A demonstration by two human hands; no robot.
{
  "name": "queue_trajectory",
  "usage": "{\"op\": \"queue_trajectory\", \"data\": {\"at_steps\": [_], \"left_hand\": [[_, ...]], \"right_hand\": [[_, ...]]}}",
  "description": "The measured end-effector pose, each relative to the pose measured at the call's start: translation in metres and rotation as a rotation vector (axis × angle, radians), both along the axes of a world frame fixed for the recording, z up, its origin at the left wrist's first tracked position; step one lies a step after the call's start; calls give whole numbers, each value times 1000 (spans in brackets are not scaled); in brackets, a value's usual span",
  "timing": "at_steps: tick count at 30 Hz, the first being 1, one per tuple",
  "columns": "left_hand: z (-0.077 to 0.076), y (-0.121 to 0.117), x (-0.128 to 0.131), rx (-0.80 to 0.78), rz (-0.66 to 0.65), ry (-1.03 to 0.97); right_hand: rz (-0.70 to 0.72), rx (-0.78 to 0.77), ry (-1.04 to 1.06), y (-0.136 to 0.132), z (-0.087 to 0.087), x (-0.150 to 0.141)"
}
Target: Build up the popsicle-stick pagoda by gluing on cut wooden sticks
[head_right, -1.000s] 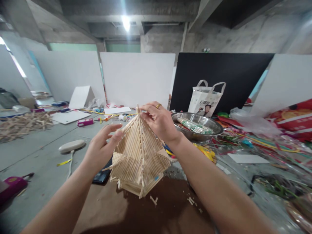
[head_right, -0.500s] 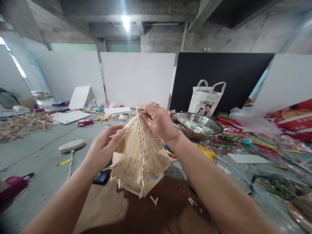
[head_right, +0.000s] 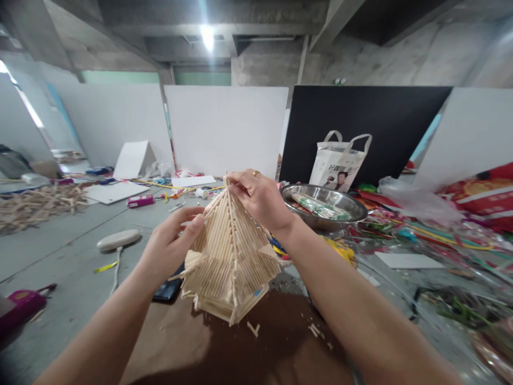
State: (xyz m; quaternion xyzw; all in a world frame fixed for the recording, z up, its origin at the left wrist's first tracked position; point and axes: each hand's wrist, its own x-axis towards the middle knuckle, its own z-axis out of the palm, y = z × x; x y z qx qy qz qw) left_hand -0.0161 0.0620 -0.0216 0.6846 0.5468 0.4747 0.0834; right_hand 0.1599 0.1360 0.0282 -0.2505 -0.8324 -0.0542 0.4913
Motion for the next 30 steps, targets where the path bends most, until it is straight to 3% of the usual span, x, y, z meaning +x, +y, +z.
{"op": "queue_trajectory", "data": {"at_steps": [7,30], "left_hand": [[0,0,-1,-8,-11,0],[-1,2,-2,9,-18,17]], "right_hand": [[70,-98,69,3,-6,4],[26,-62,47,2,-1,-1]]}}
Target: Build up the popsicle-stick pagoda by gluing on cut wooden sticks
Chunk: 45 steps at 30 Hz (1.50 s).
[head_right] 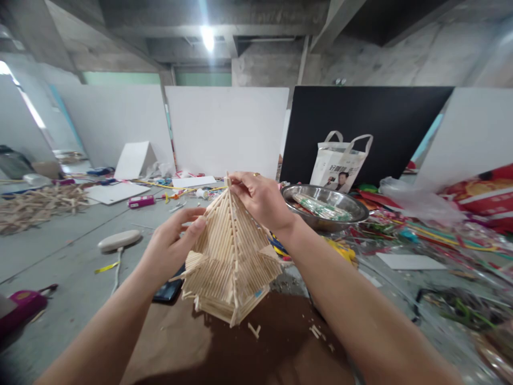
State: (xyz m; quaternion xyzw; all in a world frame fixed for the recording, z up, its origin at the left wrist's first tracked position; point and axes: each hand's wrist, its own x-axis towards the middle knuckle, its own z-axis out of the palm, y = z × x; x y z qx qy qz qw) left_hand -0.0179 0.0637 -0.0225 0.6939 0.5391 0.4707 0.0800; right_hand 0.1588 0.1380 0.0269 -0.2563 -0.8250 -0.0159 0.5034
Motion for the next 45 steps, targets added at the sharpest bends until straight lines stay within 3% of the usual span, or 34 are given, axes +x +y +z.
{"op": "queue_trajectory", "data": {"at_steps": [19,35,40,45], "left_hand": [[0,0,-1,-32,5,1],[0,0,-1,-25,-8,3],[1,-1,-1,-31,-9,1],[2,-2,0,-58,9,9]], "right_hand": [[133,-180,75,4,-2,3],[121,-220,91,3,-2,3],[179,-331,167,2,-1,1],[237,-550,319,2,5,-3]]}}
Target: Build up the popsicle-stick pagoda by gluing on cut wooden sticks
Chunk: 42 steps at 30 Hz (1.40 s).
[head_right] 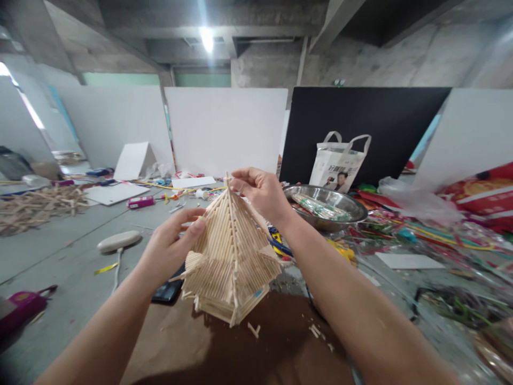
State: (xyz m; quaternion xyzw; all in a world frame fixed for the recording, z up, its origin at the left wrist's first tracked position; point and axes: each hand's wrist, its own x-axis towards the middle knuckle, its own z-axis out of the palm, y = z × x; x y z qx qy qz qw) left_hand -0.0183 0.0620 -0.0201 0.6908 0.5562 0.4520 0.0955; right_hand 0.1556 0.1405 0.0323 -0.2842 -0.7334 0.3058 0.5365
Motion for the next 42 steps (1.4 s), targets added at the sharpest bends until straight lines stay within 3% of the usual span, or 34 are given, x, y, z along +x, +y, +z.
{"op": "queue_trajectory", "data": {"at_steps": [9,14,26,34,42], "left_hand": [[-3,3,-1,25,-11,-5],[-2,3,-1,47,-12,-3],[-1,2,0,52,-20,2],[-2,2,0,74,-23,5],[0,1,0,64,-23,10]], "right_hand": [[244,-192,-101,1,3,0],[296,-317,-72,0,2,0],[360,-447,87,5,6,-4],[260,-357,95,4,5,-11],[253,-364,116,4,4,-14]]}}
